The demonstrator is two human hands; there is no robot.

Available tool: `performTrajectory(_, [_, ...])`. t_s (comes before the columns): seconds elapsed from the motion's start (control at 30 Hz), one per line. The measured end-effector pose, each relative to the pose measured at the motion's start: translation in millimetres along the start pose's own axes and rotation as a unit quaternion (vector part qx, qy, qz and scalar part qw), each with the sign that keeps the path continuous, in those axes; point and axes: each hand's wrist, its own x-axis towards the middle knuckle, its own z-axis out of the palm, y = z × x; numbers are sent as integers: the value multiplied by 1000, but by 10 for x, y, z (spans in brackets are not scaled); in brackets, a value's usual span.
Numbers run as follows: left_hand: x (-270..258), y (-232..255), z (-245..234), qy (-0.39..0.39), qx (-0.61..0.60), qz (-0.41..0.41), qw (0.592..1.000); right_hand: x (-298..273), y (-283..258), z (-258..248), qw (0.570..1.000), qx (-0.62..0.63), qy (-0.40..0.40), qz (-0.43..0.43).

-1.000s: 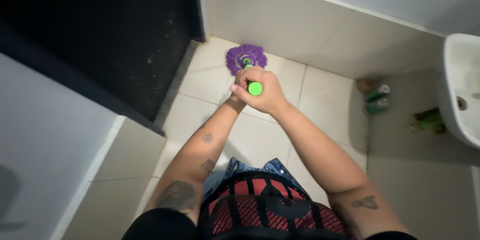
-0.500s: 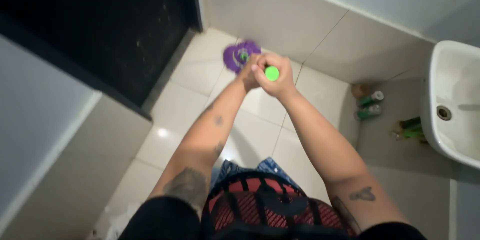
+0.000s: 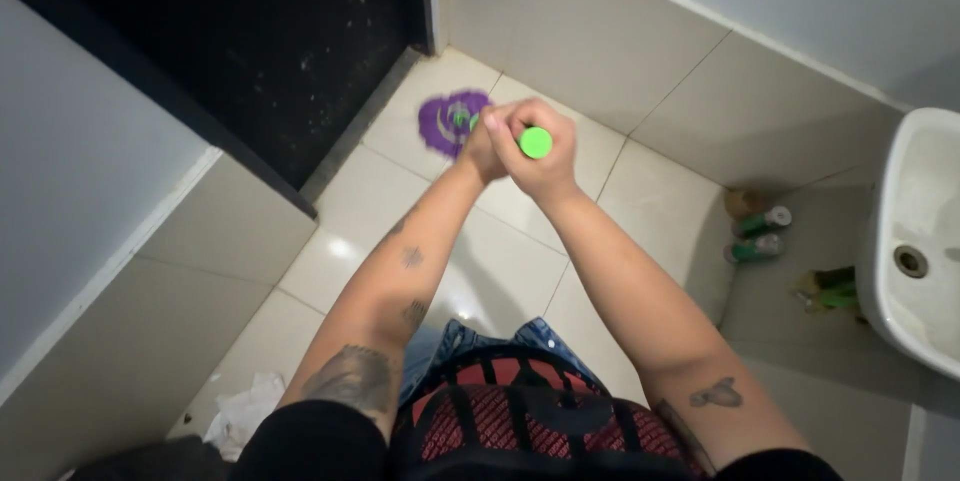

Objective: Mopping the tiled floor of a bathroom using a purple mop.

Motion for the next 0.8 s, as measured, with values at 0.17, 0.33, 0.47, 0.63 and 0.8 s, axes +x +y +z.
performTrajectory(0.17, [-74,195,-68,41,62,-32,997,39,79,58,994,30,-79,65])
performTrajectory(0.33, [-186,1108,-241,56,143,-25,988,294,-522,7,987,62,-119,86])
performTrajectory(0.47, [-409,796,-372,63,159,45,984,74,-546,256,978,203,-57,-2])
performTrajectory(0.63, [-688,-226,-489,43,184,-30,982,-435,132,531,990,85,-79,82])
performTrajectory(0.8, [-402,438,-571,82,164,-43,982,116,-168,483,988,81,-123,33])
